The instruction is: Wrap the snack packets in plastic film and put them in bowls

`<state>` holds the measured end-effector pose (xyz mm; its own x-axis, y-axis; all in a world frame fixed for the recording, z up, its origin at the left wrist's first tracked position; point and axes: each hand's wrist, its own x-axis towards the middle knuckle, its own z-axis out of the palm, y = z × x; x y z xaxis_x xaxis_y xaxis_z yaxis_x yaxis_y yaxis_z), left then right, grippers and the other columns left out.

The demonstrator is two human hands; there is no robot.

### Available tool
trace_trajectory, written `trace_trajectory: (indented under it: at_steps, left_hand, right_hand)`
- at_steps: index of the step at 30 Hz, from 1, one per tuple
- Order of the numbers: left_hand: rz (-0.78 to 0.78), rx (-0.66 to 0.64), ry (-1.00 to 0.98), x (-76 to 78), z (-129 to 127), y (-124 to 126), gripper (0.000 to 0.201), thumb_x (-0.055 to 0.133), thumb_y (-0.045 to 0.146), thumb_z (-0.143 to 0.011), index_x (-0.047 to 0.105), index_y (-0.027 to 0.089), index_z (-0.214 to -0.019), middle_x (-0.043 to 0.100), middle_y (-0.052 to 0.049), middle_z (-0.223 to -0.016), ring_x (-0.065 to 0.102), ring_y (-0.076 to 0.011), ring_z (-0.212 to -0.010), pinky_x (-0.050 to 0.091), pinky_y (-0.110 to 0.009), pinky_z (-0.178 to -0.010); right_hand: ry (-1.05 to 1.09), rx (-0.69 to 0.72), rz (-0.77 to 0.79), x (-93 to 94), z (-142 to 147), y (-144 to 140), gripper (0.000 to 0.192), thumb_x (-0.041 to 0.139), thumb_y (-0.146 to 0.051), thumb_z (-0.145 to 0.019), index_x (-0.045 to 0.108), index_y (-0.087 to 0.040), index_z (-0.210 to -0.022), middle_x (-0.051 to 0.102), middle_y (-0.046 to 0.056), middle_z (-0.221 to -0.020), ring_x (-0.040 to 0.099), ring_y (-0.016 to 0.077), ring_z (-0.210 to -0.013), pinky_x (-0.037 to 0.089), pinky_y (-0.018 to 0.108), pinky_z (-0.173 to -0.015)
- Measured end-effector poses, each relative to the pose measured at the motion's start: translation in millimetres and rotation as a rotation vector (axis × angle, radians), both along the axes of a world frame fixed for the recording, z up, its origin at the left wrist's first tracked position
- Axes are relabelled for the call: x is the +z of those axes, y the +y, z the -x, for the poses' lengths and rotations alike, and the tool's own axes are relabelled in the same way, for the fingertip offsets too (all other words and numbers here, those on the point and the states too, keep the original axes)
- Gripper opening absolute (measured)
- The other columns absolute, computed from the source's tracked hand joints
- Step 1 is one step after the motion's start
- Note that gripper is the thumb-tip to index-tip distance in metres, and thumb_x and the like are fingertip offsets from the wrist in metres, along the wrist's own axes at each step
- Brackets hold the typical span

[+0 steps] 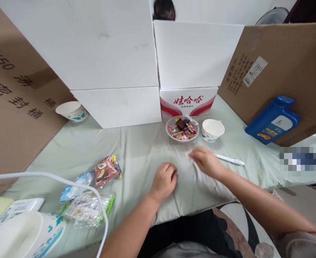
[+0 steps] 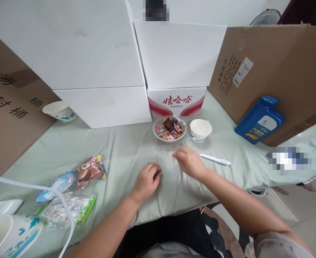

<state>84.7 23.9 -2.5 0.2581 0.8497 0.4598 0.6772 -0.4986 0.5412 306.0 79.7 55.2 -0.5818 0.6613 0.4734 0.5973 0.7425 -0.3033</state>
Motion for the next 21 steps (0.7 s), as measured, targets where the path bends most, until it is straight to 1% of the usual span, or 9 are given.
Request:
trace_trajectory:
  at_steps: [3,5,8,10,12,14,17,19,21]
  left_hand:
    - [0.018,-0.036,0.002,-2.3,-2,2,0.016,0.049,0.005,-0.08,0.055,0.018,-0.083,0.063,-0.007,-0.087,0.057,-0.0211,-0.084,0.051,-0.036,-0.075]
    - [0.03,-0.052,0.008,-3.0,-1,3,0.014,0.048,0.006,-0.082,0.055,0.018,-0.083,0.063,-0.007,-0.088,0.057,-0.021,-0.085,0.051,-0.036,-0.075]
    - [0.035,-0.086,0.019,-3.5,3,4,0.013,0.048,0.007,-0.083,0.055,0.018,-0.082,0.062,-0.007,-0.089,0.057,-0.0206,-0.086,0.051,-0.036,-0.076]
    - [0.026,-0.111,0.032,-3.6,5,5,0.013,0.048,0.008,-0.083,0.056,0.018,-0.083,0.061,-0.007,-0.091,0.056,-0.0204,-0.087,0.051,-0.035,-0.077]
    - [0.015,-0.125,0.052,-3.8,7,6,0.012,0.048,0.009,-0.084,0.057,0.019,-0.084,0.061,-0.007,-0.093,0.056,-0.0206,-0.088,0.051,-0.035,-0.077]
    - [-0.002,-0.127,0.074,-4.1,7,6,0.013,0.048,0.01,-0.085,0.057,0.019,-0.084,0.061,-0.007,-0.093,0.056,-0.021,-0.088,0.051,-0.036,-0.077]
    - [-0.018,-0.127,0.086,-4.7,6,6,0.014,0.048,0.013,-0.085,0.059,0.02,-0.083,0.06,-0.007,-0.092,0.056,-0.0221,-0.088,0.05,-0.038,-0.078]
    - [-0.02,-0.129,0.093,-4.9,5,6,0.013,0.049,0.015,-0.085,0.06,0.021,-0.082,0.06,-0.007,-0.092,0.056,-0.023,-0.088,0.049,-0.039,-0.078]
    - [-0.019,-0.127,0.116,-4.8,3,5,0.011,0.052,0.015,-0.083,0.061,0.021,-0.082,0.06,-0.007,-0.093,0.055,-0.0239,-0.087,0.049,-0.04,-0.078]
  right_hand:
    - [0.113,-0.238,-0.194,41.1,9,55,0.024,0.046,-0.02,-0.093,0.069,-0.02,-0.103,0.062,0.01,-0.096,0.057,0.0225,-0.094,0.047,0.037,-0.083]
    - [-0.002,-0.35,-0.178,55.5,26,91,0.026,0.046,-0.02,-0.093,0.069,-0.017,-0.106,0.062,0.013,-0.1,0.054,0.0237,-0.098,0.043,0.038,-0.088]
    - [-0.258,-0.381,0.058,54.0,56,125,0.021,0.052,-0.022,-0.091,0.069,-0.012,-0.1,0.065,0.014,-0.098,0.057,0.0226,-0.093,0.043,0.036,-0.081]
    - [-0.311,-0.368,0.113,47.1,68,130,0.021,0.058,-0.028,-0.09,0.07,-0.013,-0.098,0.067,0.012,-0.092,0.059,0.0222,-0.088,0.044,0.035,-0.078]
    - [-0.304,-0.363,0.095,42.5,63,123,0.026,0.055,-0.035,-0.093,0.068,-0.016,-0.106,0.068,0.011,-0.1,0.06,0.0232,-0.094,0.044,0.036,-0.082]
    - [-0.231,-0.391,0.016,39.9,36,110,0.032,0.046,-0.039,-0.097,0.062,-0.021,-0.119,0.065,0.008,-0.114,0.056,0.0231,-0.107,0.043,0.037,-0.089]
    - [-0.061,-0.597,-0.121,30.3,-47,83,0.034,0.037,-0.036,-0.099,0.056,-0.023,-0.124,0.063,0.006,-0.117,0.052,0.0199,-0.11,0.039,0.035,-0.094]
    - [-0.012,-0.909,-0.121,16.2,-120,61,0.034,0.037,-0.03,-0.097,0.056,-0.016,-0.121,0.064,0.01,-0.109,0.053,0.0203,-0.101,0.039,0.035,-0.09]
    - [-0.107,-1.248,-0.12,-1.0,-190,37,0.037,0.042,-0.027,-0.091,0.056,-0.008,-0.12,0.064,0.015,-0.105,0.053,0.0236,-0.098,0.039,0.038,-0.086]
